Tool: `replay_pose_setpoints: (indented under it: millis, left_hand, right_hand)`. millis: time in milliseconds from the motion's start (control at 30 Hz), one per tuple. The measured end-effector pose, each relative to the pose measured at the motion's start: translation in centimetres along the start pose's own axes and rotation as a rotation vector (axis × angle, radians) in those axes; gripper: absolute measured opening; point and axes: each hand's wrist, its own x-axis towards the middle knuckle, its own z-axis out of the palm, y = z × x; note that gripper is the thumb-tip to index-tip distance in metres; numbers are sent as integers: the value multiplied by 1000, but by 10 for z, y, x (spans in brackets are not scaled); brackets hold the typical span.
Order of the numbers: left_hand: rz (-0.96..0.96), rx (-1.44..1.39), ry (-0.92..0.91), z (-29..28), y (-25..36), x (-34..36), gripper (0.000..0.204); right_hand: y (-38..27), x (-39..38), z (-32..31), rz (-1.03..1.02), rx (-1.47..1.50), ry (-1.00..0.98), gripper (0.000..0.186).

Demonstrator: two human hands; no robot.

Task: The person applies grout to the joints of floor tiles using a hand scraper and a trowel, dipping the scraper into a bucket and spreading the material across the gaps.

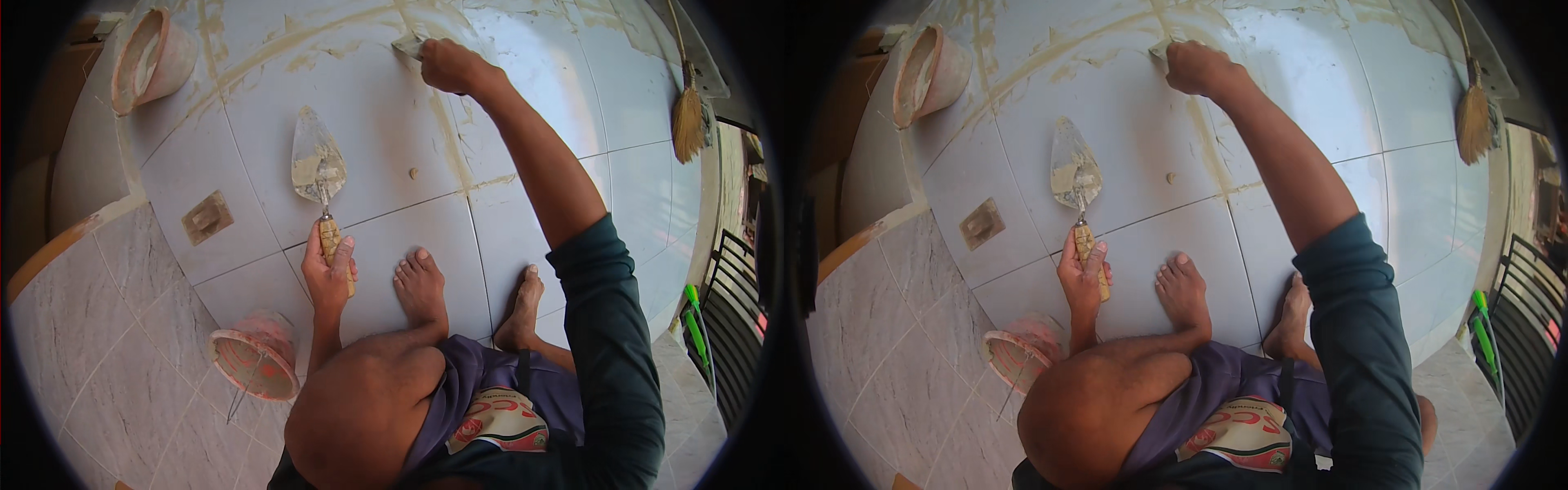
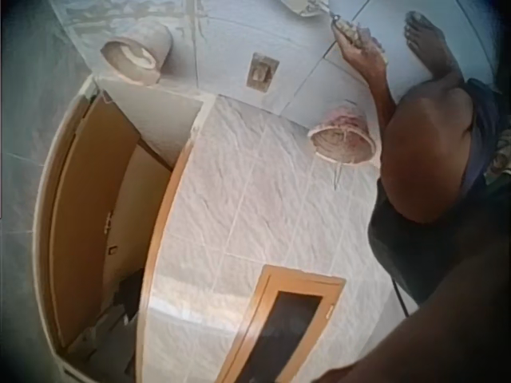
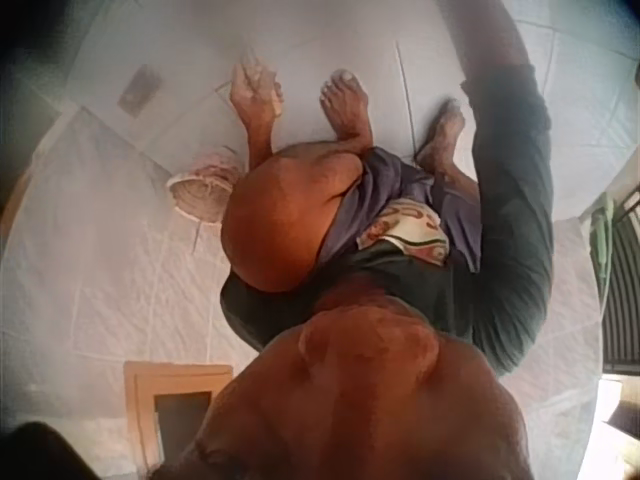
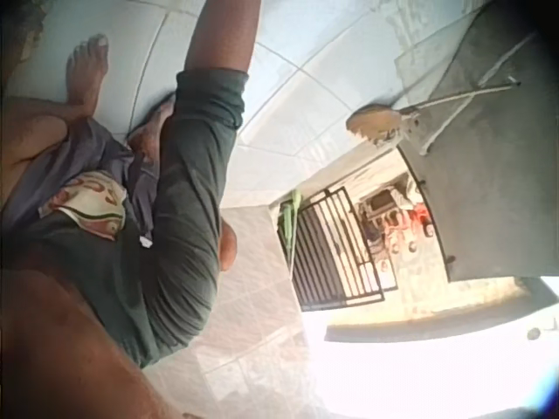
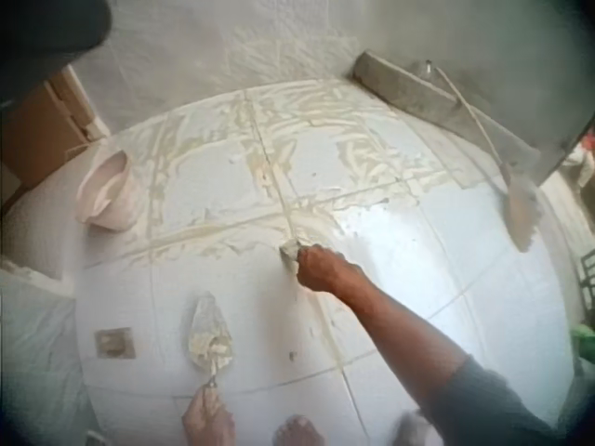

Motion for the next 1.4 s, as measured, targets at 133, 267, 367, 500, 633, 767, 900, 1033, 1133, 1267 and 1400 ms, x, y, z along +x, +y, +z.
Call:
replay_pose_setpoints:
  millis: [133, 267, 367, 500, 633, 767, 900, 1033, 1133, 1267, 1400]
  left_hand:
    - [-19, -21, -14, -8, -11, 7, 44]
    - [-6, -26, -84, -25, -19, 19, 43]
    - [11, -12, -113, -26, -21, 22, 43]
    - [17, 14, -142, -25, -20, 24, 47]
    - [39, 22, -159, -23, -16, 24, 48]
    - [24, 15, -187, -20, -13, 20, 50]
    - [42, 33, -213, -19, -12, 21, 51]
    - [66, 4, -219, -24, -14, 23, 52]
    - [60, 41, -245, -30, -13, 25, 51]
    - [49, 78, -265, -29, -15, 26, 48]
    - [1, 77, -207, -20, -16, 24, 46]
  right_hand:
    - [19, -61, 45, -12, 36, -38, 27]
    - [11, -161, 111, -85, 56, -71, 19]
    - [-22, -230, 116, 51, 31, -119, 19]
    - [-41, -265, 86, 173, 75, -302, 27]
    - [-17, -263, 85, 274, 148, -17, 34]
    - [-4, -284, 118, 266, 76, -48, 44]
    - [-19, -283, 129, 240, 156, -111, 37]
    - [-40, -214, 123, 77, 198, 143, 38]
    - [-59, -207, 122, 143, 118, 42, 33]
    - [-55, -250, 115, 208, 104, -156, 36]
    - [-41, -239, 111, -7, 87, 30, 33]
